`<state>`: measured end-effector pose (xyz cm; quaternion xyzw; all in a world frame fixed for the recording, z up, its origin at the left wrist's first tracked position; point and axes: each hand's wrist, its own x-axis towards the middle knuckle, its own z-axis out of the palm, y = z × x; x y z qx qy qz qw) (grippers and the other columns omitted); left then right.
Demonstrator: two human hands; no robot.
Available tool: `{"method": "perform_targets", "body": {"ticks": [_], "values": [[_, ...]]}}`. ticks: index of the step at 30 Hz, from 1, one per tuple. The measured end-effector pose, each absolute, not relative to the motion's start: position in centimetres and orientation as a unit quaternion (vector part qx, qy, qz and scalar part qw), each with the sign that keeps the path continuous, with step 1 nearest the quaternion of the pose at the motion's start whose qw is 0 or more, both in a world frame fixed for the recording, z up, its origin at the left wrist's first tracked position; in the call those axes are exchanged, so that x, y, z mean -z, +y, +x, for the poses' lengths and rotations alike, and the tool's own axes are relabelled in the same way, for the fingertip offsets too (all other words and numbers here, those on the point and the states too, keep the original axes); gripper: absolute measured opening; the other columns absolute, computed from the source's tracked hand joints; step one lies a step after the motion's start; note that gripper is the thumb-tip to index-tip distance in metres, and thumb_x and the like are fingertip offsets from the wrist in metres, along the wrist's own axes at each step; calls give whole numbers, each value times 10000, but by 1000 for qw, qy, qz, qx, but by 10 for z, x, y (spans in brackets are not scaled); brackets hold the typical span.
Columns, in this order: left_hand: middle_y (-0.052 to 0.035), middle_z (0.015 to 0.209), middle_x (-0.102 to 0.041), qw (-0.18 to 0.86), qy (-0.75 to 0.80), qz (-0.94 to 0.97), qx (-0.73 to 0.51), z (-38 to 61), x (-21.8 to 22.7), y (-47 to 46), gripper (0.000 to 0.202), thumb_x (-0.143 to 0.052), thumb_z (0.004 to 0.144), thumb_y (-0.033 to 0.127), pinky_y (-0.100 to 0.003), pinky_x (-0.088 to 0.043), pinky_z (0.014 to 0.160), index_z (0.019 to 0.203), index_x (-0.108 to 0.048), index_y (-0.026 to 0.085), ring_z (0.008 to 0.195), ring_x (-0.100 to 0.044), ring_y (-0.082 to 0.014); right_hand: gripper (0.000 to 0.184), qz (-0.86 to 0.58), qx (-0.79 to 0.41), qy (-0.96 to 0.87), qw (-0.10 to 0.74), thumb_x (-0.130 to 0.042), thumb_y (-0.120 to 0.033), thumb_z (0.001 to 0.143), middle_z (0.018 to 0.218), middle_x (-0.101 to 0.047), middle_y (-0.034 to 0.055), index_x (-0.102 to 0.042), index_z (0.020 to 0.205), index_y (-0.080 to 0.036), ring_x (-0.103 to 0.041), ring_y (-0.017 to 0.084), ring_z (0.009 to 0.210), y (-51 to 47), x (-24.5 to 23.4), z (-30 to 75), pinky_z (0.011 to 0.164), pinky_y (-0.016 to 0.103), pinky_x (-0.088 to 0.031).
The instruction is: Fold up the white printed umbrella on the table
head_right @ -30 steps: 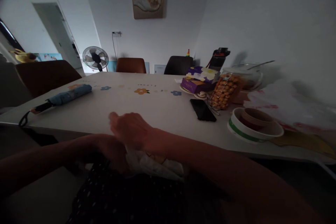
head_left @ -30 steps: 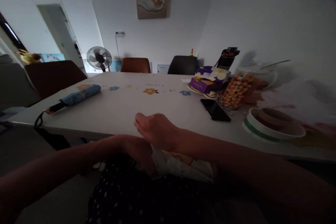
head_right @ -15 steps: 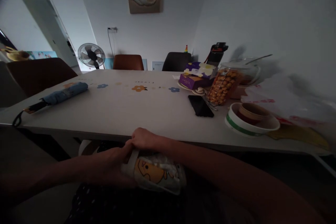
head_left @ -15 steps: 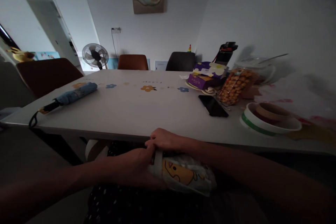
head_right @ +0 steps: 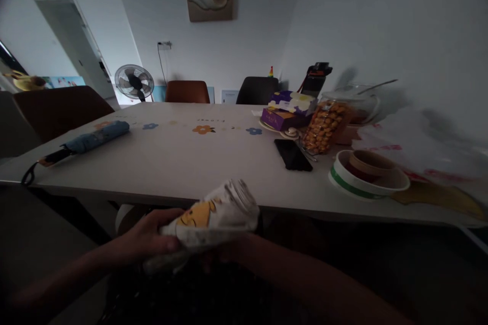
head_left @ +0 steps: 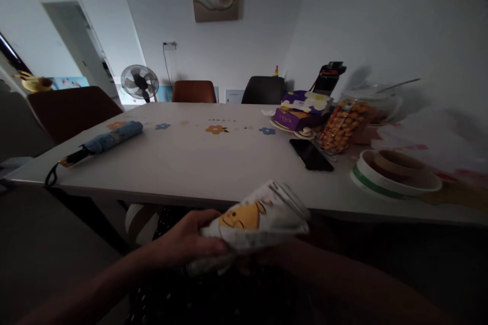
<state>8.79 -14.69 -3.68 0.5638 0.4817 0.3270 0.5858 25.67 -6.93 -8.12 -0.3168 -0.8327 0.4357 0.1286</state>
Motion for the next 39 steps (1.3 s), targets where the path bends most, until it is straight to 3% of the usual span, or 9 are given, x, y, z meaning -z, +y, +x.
{"method": "perform_targets", "body": {"ticks": [3, 5, 8, 10, 15, 22, 26, 33, 39], "values": [[-41, 664, -614, 599, 484, 463, -439, 79, 46, -137, 533, -629, 596, 621, -248, -446, 587, 801, -596, 130, 633, -566, -154, 442, -309, -594, -724, 167, -274, -384, 899, 547, -513, -27, -561, 674, -133, -479, 88, 396, -79, 78, 243, 365, 199, -425], [-12, 494, -516, 659, 458, 376, -463, 74, 52, -133, 626, -502, 599, 752, -228, -392, 429, 699, -558, 137, 429, -469, -107, 333, -323, -677, -612, 251, -339, -418, 883, 606, -529, -19, -535, 791, -165, -498, 99, 422, -86, 74, 237, 348, 197, -410], [26, 375, -392, 764, 367, 291, -445, 70, 64, -130, 709, -345, 579, 852, -209, -264, 283, 626, -500, 162, 278, -320, -75, 206, -330, -634, -581, 390, -455, -363, 847, 729, -571, 2, -523, 952, -200, -556, 117, 561, -96, 67, 237, 448, 212, -464], [32, 329, -346, 800, 314, 261, -440, 69, 71, -129, 722, -298, 565, 875, -204, -204, 245, 589, -467, 173, 241, -289, -78, 201, -312, -568, -624, 437, -475, -300, 843, 814, -596, 15, -534, 1018, -221, -576, 121, 659, -102, 64, 240, 556, 229, -491], [19, 286, -320, 823, 292, 210, -439, 70, 84, -129, 731, -211, 599, 874, -206, -179, 223, 545, -443, 183, 222, -283, -86, 248, -256, -456, -734, 434, -502, -168, 801, 936, -622, 22, -578, 1026, -238, -581, 133, 817, -106, 61, 241, 730, 261, -480], [11, 353, -392, 872, 151, 209, -415, 69, 101, -130, 753, -207, 698, 809, -189, -224, 256, 637, -543, 138, 267, -361, -92, 161, -258, -388, -772, 432, -558, -176, 769, 851, -620, 6, -564, 927, -205, -559, 114, 721, -101, 63, 239, 676, 228, -460], [1, 383, -427, 879, 119, 214, -410, 70, 102, -131, 767, -176, 734, 782, -184, -246, 261, 687, -557, 119, 281, -384, -95, 83, -291, -423, -745, 426, -515, -183, 778, 728, -596, -9, -556, 849, -193, -530, 102, 611, -101, 62, 239, 568, 210, -433], [0, 388, -433, 871, 143, 244, -402, 74, 90, -135, 753, -164, 722, 791, -194, -240, 255, 666, -527, 134, 270, -362, -96, 66, -354, -623, -523, 462, -518, -243, 761, 595, -530, -43, -517, 795, -186, -513, 96, 480, -100, 62, 235, 451, 210, -439], [-9, 404, -461, 807, 306, 249, -440, 74, 89, -141, 689, -345, 695, 770, -221, -296, 286, 671, -573, 120, 281, -381, -105, 59, -339, -570, -580, 474, -520, -238, 776, 662, -581, -18, -526, 782, -180, -552, 93, 544, -105, 57, 233, 489, 192, -449]]}}
